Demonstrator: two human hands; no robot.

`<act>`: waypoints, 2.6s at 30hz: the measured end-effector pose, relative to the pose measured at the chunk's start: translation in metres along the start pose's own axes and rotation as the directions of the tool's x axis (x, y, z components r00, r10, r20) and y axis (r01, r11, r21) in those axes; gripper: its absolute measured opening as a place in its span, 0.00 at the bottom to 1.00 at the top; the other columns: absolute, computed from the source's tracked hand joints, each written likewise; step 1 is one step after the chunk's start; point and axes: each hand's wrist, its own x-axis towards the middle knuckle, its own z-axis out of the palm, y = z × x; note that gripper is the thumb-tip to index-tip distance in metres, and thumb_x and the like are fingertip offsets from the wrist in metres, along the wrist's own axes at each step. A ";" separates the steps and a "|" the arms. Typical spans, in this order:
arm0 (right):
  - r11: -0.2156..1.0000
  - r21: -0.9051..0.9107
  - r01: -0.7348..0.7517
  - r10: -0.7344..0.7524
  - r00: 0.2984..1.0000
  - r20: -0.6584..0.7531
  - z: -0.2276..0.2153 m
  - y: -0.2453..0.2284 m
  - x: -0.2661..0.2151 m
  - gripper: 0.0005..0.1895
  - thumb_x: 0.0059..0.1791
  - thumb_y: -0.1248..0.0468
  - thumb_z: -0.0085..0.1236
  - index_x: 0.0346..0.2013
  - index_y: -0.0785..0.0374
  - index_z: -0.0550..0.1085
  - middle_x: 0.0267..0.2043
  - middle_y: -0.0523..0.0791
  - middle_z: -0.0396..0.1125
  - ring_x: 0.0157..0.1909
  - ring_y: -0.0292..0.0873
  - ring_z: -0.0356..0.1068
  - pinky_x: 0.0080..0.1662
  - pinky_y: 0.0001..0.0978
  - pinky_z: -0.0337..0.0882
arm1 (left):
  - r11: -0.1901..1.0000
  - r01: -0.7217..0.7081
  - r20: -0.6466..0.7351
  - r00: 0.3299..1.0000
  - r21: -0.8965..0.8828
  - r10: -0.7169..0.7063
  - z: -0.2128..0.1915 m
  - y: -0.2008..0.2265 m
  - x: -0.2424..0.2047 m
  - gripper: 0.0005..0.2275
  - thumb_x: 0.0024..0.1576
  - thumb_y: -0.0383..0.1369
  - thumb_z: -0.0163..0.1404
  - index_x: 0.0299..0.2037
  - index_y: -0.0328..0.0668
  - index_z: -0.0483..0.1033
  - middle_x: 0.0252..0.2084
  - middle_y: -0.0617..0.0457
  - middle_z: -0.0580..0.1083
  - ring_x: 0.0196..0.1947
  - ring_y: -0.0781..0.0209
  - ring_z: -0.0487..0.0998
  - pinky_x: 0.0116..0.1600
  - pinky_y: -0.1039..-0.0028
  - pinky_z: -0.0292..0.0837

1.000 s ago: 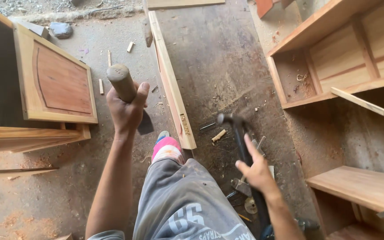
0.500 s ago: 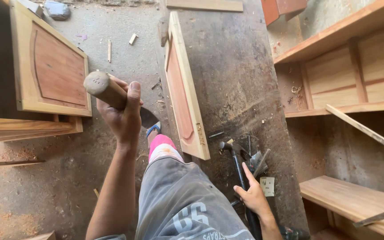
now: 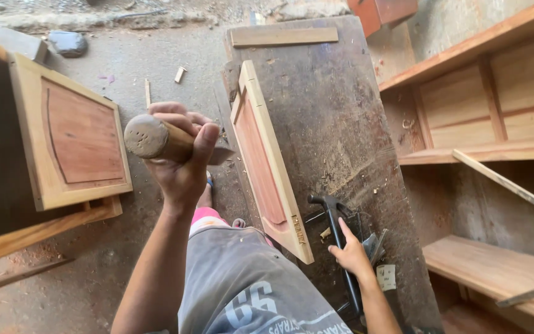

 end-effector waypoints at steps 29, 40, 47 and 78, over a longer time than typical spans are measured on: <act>0.815 -0.468 -0.341 0.445 0.887 0.128 -0.047 0.010 -0.025 0.56 0.45 0.54 0.66 0.75 0.24 0.38 0.49 0.56 0.77 0.53 0.56 0.78 0.57 0.43 0.74 | 0.982 0.117 -0.014 0.993 -0.151 -0.121 0.141 -0.142 0.110 0.07 0.65 0.26 0.60 0.41 0.40 0.73 0.28 0.54 0.75 0.27 0.63 0.81 0.32 0.74 0.80; 0.764 -0.539 -0.355 0.543 0.805 0.239 -0.068 -0.010 -0.012 0.57 0.47 0.55 0.65 0.76 0.27 0.34 0.50 0.54 0.77 0.52 0.53 0.79 0.58 0.41 0.74 | 0.975 0.167 0.027 0.986 -0.146 -0.165 0.147 -0.145 0.112 0.06 0.65 0.23 0.58 0.43 0.38 0.72 0.30 0.53 0.74 0.27 0.64 0.79 0.31 0.76 0.78; 0.710 -0.617 -0.339 0.561 0.802 0.206 -0.074 -0.023 -0.010 0.57 0.47 0.52 0.65 0.76 0.23 0.34 0.50 0.53 0.77 0.55 0.55 0.77 0.60 0.44 0.73 | 0.972 0.171 0.042 0.985 -0.160 -0.166 0.150 -0.147 0.126 0.07 0.64 0.24 0.58 0.43 0.38 0.71 0.28 0.53 0.74 0.27 0.63 0.80 0.33 0.73 0.79; 0.868 -0.097 0.488 -0.496 0.862 -0.105 -0.175 -0.322 -0.011 0.46 0.49 0.62 0.67 0.79 0.50 0.57 0.32 0.46 0.73 0.33 0.38 0.74 0.36 0.30 0.77 | 0.987 0.158 0.047 0.987 -0.035 -0.157 0.166 -0.139 0.130 0.07 0.65 0.25 0.57 0.39 0.36 0.71 0.28 0.53 0.73 0.27 0.63 0.80 0.32 0.75 0.79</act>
